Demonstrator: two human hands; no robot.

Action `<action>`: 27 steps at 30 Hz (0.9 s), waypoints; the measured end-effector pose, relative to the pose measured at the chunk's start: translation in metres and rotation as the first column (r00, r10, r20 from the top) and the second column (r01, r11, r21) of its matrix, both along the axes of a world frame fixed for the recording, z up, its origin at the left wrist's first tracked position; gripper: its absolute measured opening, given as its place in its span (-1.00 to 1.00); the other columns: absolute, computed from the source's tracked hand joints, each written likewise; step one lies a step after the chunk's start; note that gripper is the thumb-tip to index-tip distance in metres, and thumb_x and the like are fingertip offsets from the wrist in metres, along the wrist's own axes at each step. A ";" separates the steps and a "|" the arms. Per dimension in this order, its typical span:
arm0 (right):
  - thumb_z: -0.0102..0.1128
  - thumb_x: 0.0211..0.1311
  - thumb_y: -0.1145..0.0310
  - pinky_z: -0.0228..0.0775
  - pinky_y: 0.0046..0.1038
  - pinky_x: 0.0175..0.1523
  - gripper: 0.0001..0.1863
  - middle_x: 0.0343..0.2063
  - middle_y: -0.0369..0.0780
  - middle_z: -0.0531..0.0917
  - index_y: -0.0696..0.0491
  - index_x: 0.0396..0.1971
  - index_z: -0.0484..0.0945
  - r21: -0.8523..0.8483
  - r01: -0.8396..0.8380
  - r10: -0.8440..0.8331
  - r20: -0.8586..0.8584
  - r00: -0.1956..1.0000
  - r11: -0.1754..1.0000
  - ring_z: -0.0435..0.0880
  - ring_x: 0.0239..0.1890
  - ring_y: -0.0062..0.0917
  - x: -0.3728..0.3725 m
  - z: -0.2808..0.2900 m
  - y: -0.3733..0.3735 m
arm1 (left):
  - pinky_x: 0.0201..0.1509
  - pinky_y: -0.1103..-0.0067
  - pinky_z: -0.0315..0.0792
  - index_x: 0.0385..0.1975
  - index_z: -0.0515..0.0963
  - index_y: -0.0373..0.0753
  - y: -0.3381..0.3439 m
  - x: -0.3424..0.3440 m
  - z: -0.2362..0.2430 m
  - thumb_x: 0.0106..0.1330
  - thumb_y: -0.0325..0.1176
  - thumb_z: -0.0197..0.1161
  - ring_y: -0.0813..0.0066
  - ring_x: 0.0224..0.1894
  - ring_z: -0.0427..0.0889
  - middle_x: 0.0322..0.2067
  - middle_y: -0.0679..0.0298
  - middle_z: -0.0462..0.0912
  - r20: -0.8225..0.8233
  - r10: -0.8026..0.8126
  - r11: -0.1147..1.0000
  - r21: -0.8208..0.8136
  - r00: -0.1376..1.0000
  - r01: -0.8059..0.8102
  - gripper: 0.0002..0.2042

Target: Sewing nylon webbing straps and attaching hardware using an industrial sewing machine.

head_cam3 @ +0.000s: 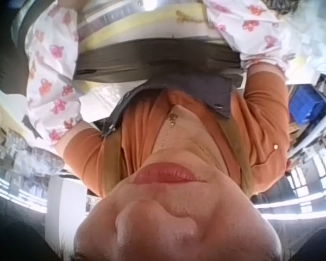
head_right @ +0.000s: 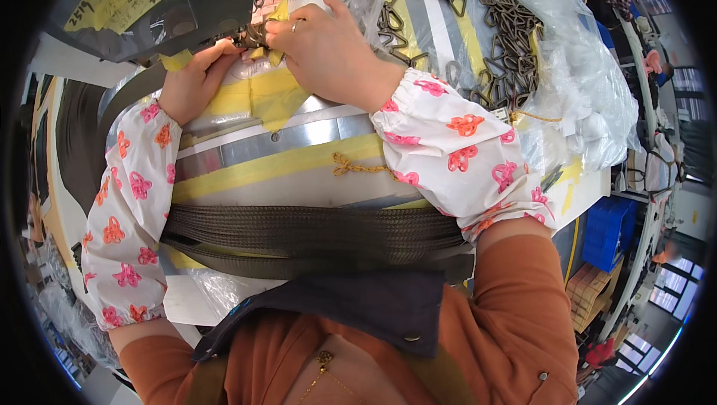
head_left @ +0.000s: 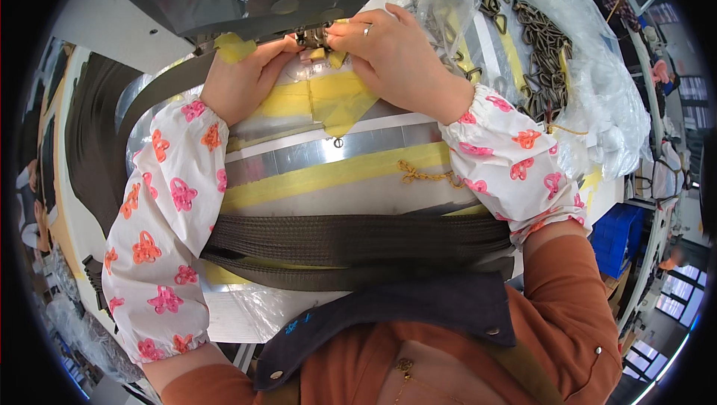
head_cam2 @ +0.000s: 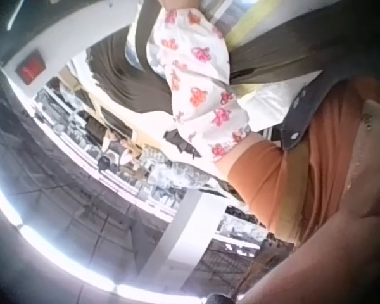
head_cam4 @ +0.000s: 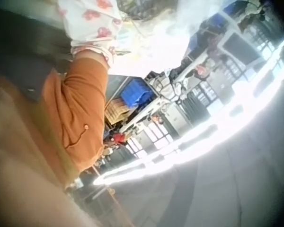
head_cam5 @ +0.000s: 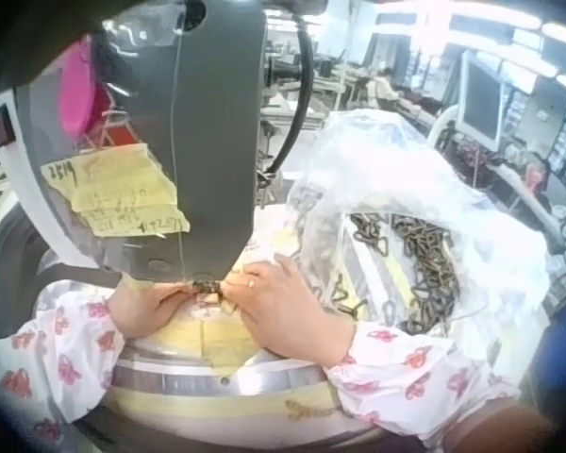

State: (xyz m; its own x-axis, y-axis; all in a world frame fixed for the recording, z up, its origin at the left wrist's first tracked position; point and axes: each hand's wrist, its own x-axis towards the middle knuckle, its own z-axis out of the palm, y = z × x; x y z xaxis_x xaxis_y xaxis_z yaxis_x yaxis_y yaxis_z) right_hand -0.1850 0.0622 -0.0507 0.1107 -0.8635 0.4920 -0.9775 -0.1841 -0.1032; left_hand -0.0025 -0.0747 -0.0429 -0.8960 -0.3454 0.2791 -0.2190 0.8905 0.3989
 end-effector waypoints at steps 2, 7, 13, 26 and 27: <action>0.09 0.00 0.40 0.12 -0.11 0.14 -0.79 -0.19 -0.42 0.61 -0.04 -0.30 0.60 0.006 -0.005 0.004 0.089 0.996 1.000 0.48 -0.11 -0.47 0.000 -0.002 0.000 | -0.40 0.52 0.42 -0.26 0.54 -0.17 -0.001 0.006 0.008 0.24 -0.34 0.11 0.23 -0.47 0.57 -0.50 0.19 0.59 -0.022 0.001 0.994 -0.111 1.000 -0.004 -0.86; 0.08 0.05 0.37 0.17 -0.18 0.11 -0.80 -0.21 -0.37 0.61 0.00 -0.30 0.59 0.064 -0.051 0.037 0.208 0.977 0.997 0.48 -0.11 -0.43 -0.009 -0.002 0.000 | -0.38 0.42 0.39 -0.22 0.51 -0.29 -0.032 0.049 0.030 0.18 -0.35 0.16 0.13 -0.40 0.57 -0.49 0.03 0.56 -0.090 0.115 0.926 -0.350 0.989 -0.139 -0.78; 0.16 0.01 0.37 0.34 -0.31 -0.14 -0.85 -0.36 -0.23 0.57 0.11 -0.42 0.52 0.154 -0.142 0.112 0.189 0.976 0.978 0.51 -0.25 -0.35 -0.010 0.015 0.006 | -0.43 0.47 0.35 -0.34 0.49 -0.41 -0.049 0.085 0.048 0.14 -0.40 0.19 0.16 -0.54 0.48 -0.57 0.01 0.50 0.259 0.204 0.977 0.016 0.944 -0.215 -0.81; 0.09 -0.11 0.38 0.40 -0.53 -0.44 -0.87 -0.51 -0.22 0.45 0.11 -0.55 0.42 -0.034 -0.325 0.315 -0.164 0.935 0.945 0.51 -0.37 -0.45 0.104 0.009 -0.043 | -0.35 0.44 0.39 -0.43 0.48 -0.32 -0.138 0.140 0.028 0.13 -0.43 0.17 0.11 -0.42 0.54 -0.52 0.05 0.53 0.080 0.378 0.906 -0.238 0.922 -0.351 -0.90; 0.10 -0.13 0.38 0.40 -0.55 -0.42 -0.87 -0.52 -0.23 0.45 0.11 -0.58 0.43 -0.092 -0.306 0.279 -0.231 0.932 0.947 0.49 -0.37 -0.47 0.112 0.006 -0.059 | -0.33 0.44 0.39 -0.41 0.48 -0.30 -0.153 0.145 0.025 0.15 -0.41 0.17 0.11 -0.39 0.55 -0.50 0.06 0.54 0.052 0.421 0.872 -0.298 0.906 -0.388 -0.89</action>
State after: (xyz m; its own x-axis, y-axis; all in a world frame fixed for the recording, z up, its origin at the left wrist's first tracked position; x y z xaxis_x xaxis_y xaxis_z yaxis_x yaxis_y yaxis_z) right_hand -0.0726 0.0028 -0.0449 0.4626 -0.7102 0.5306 -0.8747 -0.4630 0.1429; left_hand 0.1420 -0.2279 -0.0175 -0.7247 -0.6088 0.3227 -0.6123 0.7838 0.1034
